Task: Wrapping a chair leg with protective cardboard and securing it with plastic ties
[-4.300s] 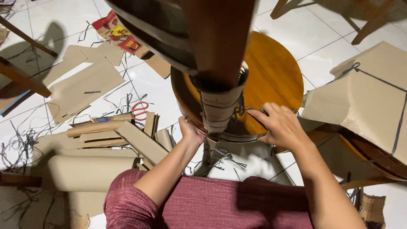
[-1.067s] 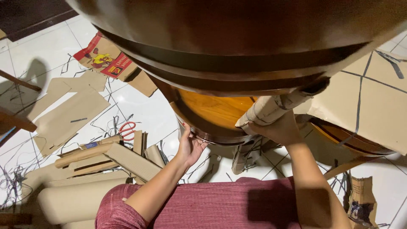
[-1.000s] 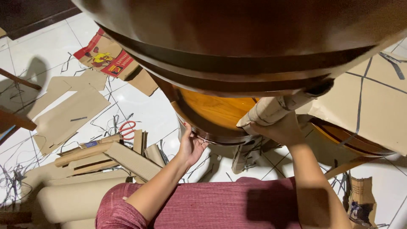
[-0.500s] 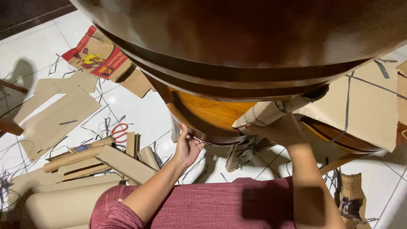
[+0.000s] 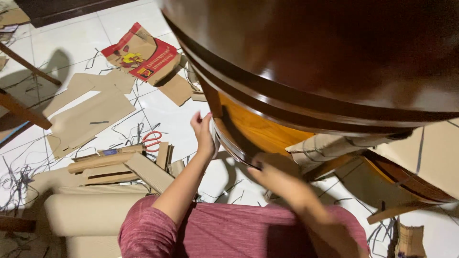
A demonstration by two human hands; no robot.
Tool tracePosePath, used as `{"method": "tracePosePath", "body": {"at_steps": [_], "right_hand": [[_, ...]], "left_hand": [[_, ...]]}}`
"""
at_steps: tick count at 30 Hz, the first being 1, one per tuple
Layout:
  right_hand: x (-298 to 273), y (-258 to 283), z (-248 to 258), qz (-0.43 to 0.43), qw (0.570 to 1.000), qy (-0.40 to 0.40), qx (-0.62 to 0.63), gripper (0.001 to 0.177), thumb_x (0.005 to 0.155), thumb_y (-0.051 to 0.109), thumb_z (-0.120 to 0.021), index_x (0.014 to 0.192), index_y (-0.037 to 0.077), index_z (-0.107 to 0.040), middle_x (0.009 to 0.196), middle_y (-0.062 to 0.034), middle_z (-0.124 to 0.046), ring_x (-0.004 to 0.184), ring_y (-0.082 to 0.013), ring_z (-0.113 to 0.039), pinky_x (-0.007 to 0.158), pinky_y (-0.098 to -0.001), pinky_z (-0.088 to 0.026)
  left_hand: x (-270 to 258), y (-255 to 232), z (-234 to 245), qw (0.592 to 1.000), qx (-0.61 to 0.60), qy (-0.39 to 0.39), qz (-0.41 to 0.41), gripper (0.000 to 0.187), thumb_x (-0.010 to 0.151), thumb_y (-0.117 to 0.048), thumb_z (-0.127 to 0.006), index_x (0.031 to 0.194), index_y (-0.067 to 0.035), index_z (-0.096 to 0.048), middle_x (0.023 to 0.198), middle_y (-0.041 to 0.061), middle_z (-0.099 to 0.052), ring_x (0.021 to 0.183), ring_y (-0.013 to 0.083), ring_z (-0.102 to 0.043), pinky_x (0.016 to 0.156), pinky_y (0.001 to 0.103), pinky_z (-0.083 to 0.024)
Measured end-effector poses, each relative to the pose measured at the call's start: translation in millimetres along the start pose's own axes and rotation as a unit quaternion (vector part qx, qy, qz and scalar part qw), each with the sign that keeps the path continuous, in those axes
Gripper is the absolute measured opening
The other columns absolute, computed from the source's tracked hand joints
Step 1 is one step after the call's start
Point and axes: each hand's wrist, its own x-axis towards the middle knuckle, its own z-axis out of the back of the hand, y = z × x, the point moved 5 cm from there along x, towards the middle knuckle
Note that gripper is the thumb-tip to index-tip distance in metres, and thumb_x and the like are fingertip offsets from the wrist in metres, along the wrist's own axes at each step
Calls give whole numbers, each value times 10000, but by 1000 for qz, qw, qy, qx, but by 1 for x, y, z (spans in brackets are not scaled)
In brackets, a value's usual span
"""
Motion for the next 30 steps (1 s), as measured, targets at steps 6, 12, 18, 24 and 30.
{"method": "tracePosePath", "body": {"at_steps": [6,12,18,24,30], "right_hand": [[80,35,-84,252,827,-446,-232,286,861,433,-635,1042,211,-633,747,37,-560,573,-172,-591,445,-332,-499],[56,52,-48,277,794,-494,-220,463,856,291,-633,1319,268,-621,849,10,-589,843,-207,-621,702,-347,-530],[64,54,-42,297,808,-463,-212,432,893,245,-617,1325,268,-623,752,-19,-552,704,-237,-598,628,-386,-490],[60,62,-26,238,860,-425,-150,464,880,284,-684,1291,76,-624,1080,-118,-633,887,-298,-625,790,-452,-449],[76,46,-33,261,810,-498,-168,298,932,313,-715,1134,94,-726,1233,-57,-662,1086,-244,-605,1027,-422,-388]], "left_hand": [[9,-66,-45,954,108,171,-223,670,728,-141,-831,1352,-170,-589,1229,66,-636,1236,225,-578,1145,441,-367],[35,-74,-59,938,51,295,-177,434,654,-68,-922,1030,-147,-720,850,4,-771,812,95,-729,845,278,-570],[59,-56,-63,919,42,332,-209,277,613,-91,-924,773,-148,-705,661,-34,-694,662,46,-619,682,238,-538],[40,-63,-66,927,21,264,-266,343,722,-150,-821,672,-84,-488,600,-36,-466,545,92,-361,510,233,-371],[32,-74,-67,929,24,246,-275,452,710,-160,-842,630,-126,-399,591,-48,-395,552,111,-315,534,247,-343]]}}
